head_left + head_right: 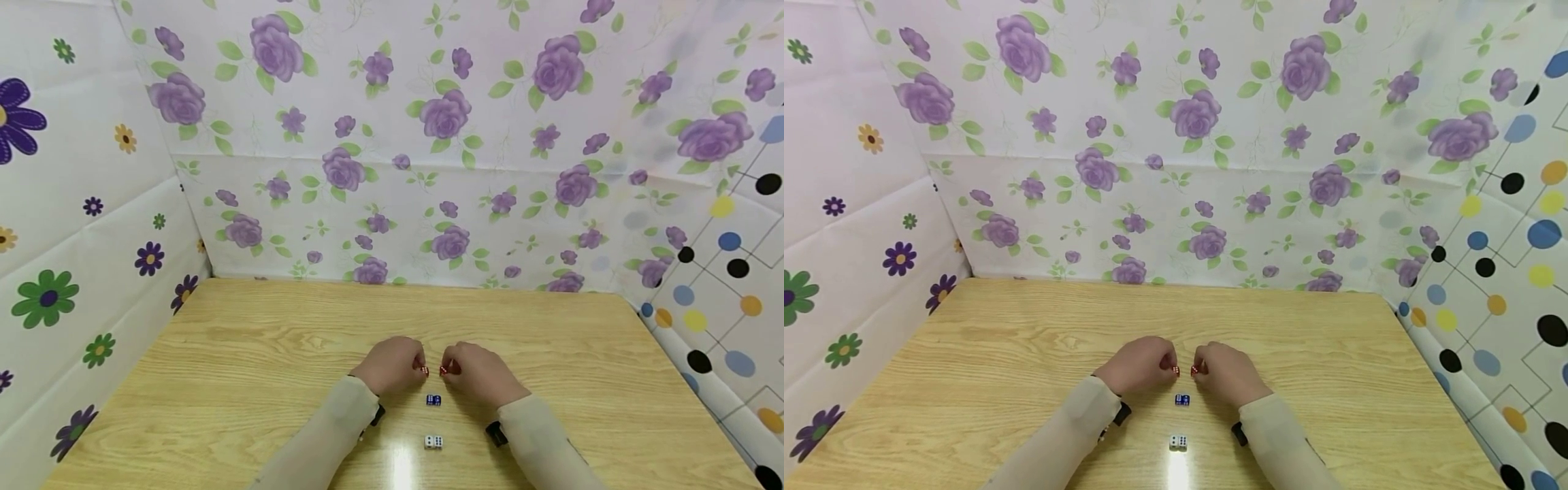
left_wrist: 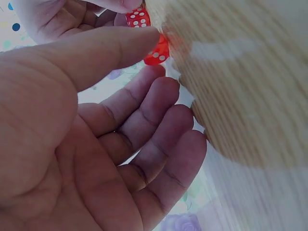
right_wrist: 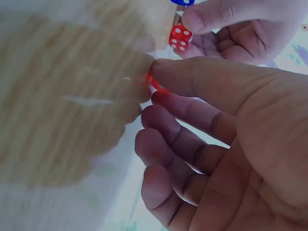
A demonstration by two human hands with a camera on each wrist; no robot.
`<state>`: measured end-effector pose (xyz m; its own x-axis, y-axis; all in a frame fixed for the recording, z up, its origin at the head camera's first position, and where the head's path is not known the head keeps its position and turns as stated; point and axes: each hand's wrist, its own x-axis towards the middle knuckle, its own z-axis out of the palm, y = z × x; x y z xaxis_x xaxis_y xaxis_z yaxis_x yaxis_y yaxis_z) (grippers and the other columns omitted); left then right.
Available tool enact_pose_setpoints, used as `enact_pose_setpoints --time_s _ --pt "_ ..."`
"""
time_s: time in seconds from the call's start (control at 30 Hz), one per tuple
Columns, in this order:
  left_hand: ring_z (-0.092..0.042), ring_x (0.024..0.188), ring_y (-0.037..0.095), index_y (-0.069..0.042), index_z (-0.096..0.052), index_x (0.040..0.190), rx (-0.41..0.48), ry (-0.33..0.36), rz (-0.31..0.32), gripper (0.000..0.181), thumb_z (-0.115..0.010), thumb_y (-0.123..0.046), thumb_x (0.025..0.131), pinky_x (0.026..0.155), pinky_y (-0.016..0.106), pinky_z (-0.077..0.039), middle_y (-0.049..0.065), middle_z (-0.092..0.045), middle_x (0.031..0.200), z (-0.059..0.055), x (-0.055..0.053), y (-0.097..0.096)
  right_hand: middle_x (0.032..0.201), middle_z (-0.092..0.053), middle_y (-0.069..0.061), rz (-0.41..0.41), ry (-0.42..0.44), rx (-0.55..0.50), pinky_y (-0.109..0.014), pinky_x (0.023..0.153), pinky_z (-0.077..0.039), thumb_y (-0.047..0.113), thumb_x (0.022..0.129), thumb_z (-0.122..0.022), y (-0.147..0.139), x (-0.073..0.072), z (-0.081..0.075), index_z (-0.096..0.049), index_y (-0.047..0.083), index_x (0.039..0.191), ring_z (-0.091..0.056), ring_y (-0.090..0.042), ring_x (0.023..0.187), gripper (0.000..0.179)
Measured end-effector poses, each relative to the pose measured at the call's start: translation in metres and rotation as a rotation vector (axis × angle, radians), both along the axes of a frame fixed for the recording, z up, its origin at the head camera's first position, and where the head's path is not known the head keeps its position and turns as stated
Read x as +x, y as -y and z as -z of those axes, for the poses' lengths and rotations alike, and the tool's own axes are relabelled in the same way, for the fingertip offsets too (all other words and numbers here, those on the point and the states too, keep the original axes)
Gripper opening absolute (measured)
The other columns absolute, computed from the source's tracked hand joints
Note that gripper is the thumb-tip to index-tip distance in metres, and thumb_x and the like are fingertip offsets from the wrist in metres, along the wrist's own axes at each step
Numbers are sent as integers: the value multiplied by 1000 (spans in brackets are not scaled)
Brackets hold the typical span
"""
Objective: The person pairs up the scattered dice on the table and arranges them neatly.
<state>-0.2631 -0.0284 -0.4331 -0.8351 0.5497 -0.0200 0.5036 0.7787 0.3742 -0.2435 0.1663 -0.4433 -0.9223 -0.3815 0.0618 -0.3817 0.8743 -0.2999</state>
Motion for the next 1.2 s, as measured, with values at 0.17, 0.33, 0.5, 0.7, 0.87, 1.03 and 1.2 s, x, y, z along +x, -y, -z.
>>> enact_pose_setpoints --time_s 0.17,0.33,0.5,0.7,0.87,1.03,1.2 --pt "-51 71 5 -15 -63 86 2 5 7 15 -73 -25 81 67 23 -45 -9 -58 79 0 0 2 75 -55 9 23 3 -9 -29 61 -43 19 81 -73 -2 1 -4 -67 19 86 -48 -8 66 8" --pt "-51 69 5 -19 -64 81 -14 -9 13 10 -73 -23 81 65 23 -45 -11 -58 77 0 0 1 74 -55 9 18 5 -3 -28 60 -41 20 82 -74 1 3 -4 -66 20 83 -47 -8 64 8" --pt "-50 68 6 -21 -62 78 -29 -20 18 12 -72 -25 82 64 23 -44 -12 -54 73 0 1 0 72 -53 8 9 2 6 -27 58 -40 21 82 -74 4 3 -2 -65 19 82 -46 -8 63 9" --pt "-50 67 6 -19 -63 81 -24 -11 14 11 -72 -24 83 64 23 -44 -12 -55 74 -2 1 -2 73 -53 9 -14 -1 11 -27 58 -41 19 82 -73 6 2 -1 -65 19 84 -46 -8 64 8" --pt "-51 68 7 -19 -62 80 -13 -6 8 10 -71 -22 83 64 23 -44 -11 -56 75 -2 1 -3 73 -54 9 -9 11 5 -28 59 -41 21 82 -74 5 1 -2 -65 20 84 -47 -8 64 9" --pt "-51 69 6 -21 -62 79 -15 -11 3 10 -72 -21 81 65 24 -44 -10 -58 77 -1 -1 -2 74 -54 10 16 16 9 -28 61 -42 23 81 -74 3 -1 -3 -66 20 85 -47 -8 65 10" --pt "-51 68 5 -22 -62 79 -17 -14 5 11 -73 -24 82 66 24 -44 -13 -56 75 2 -2 -2 74 -54 10 6 16 7 -28 61 -42 22 82 -74 3 -1 -1 -66 20 84 -47 -8 65 9"
